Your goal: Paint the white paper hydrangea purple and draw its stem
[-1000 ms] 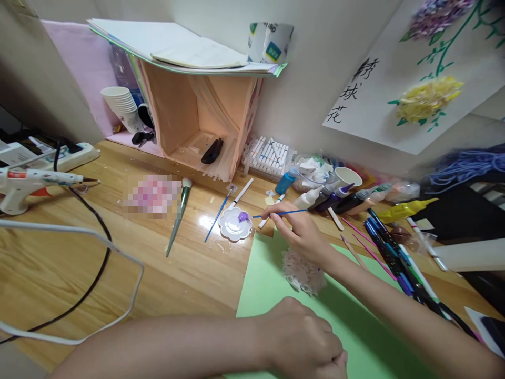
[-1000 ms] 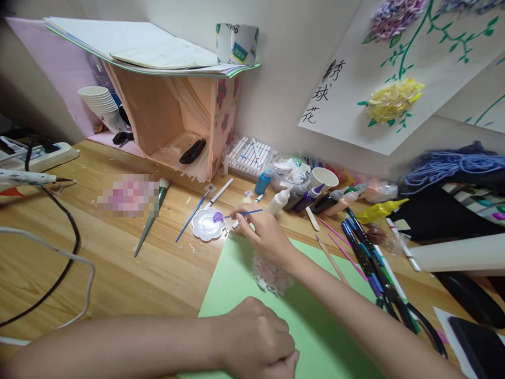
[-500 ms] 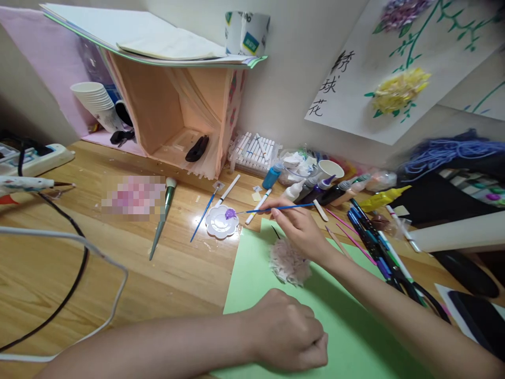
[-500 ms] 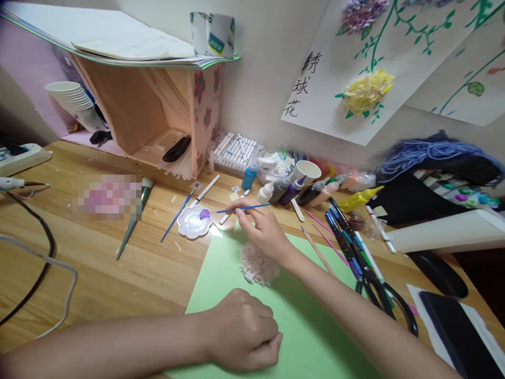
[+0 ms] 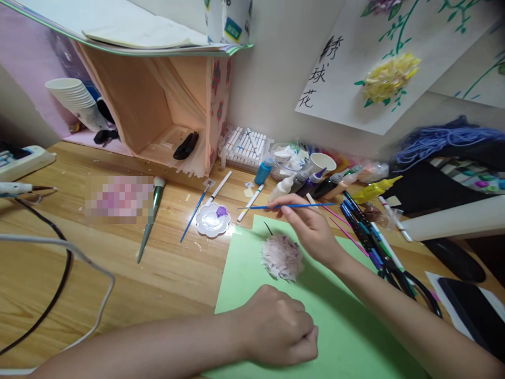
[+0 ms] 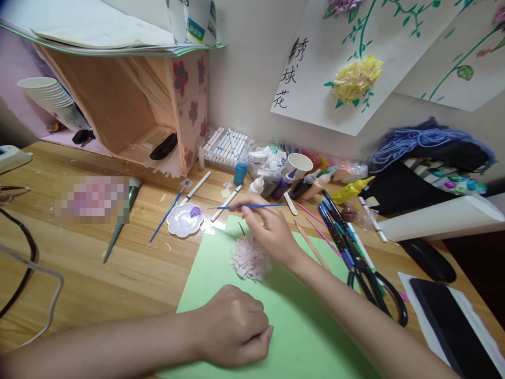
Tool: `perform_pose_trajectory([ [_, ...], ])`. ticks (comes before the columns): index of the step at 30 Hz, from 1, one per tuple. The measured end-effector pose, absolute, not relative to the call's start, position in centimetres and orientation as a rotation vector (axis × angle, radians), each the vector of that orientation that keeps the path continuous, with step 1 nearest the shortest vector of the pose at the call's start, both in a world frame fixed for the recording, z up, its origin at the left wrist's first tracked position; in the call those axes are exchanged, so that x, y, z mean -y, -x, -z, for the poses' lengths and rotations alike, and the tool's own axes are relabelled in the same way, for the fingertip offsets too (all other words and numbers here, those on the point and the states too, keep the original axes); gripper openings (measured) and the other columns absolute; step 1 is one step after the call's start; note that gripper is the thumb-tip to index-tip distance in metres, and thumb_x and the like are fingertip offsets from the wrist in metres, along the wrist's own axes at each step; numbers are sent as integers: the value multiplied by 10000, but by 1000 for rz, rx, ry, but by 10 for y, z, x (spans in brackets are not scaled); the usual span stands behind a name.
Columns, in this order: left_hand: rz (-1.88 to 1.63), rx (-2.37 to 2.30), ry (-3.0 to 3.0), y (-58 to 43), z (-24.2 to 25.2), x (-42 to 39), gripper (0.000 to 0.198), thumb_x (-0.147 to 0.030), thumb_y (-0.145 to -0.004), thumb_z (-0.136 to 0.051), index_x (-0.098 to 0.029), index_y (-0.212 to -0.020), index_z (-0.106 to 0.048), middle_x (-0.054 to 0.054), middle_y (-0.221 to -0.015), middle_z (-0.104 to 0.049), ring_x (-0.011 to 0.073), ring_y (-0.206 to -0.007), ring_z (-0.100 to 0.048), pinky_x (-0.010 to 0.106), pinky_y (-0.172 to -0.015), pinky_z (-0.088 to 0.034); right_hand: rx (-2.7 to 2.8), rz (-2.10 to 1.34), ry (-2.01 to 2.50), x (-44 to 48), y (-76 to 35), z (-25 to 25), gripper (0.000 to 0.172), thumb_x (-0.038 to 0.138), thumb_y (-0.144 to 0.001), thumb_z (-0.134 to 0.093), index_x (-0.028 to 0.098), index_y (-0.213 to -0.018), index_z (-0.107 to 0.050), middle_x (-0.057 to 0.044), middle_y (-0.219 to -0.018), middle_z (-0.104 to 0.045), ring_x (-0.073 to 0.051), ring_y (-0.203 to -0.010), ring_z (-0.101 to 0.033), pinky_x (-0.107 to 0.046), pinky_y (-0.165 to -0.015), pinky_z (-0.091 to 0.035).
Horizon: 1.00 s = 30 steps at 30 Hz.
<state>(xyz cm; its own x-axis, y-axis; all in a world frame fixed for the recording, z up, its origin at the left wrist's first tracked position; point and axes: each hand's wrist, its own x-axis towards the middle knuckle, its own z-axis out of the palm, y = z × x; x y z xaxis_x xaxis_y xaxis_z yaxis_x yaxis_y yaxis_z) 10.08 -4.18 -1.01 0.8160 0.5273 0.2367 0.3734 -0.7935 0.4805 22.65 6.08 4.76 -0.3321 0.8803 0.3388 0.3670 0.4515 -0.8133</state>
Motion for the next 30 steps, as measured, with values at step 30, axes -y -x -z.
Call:
perform_pose_trajectory([
  [30,-472,-814,-2241,-101,3,34,270,-124,-818,-423,-176,-576,-315,-57,-488,-409,99,-440,-268,282,-439,-168,1346,-530,979,-10,-293,21,103,220,-888,-451,221,-822,-530,10,-663,-537,-168,-611,-498,-337,-621,-353],
])
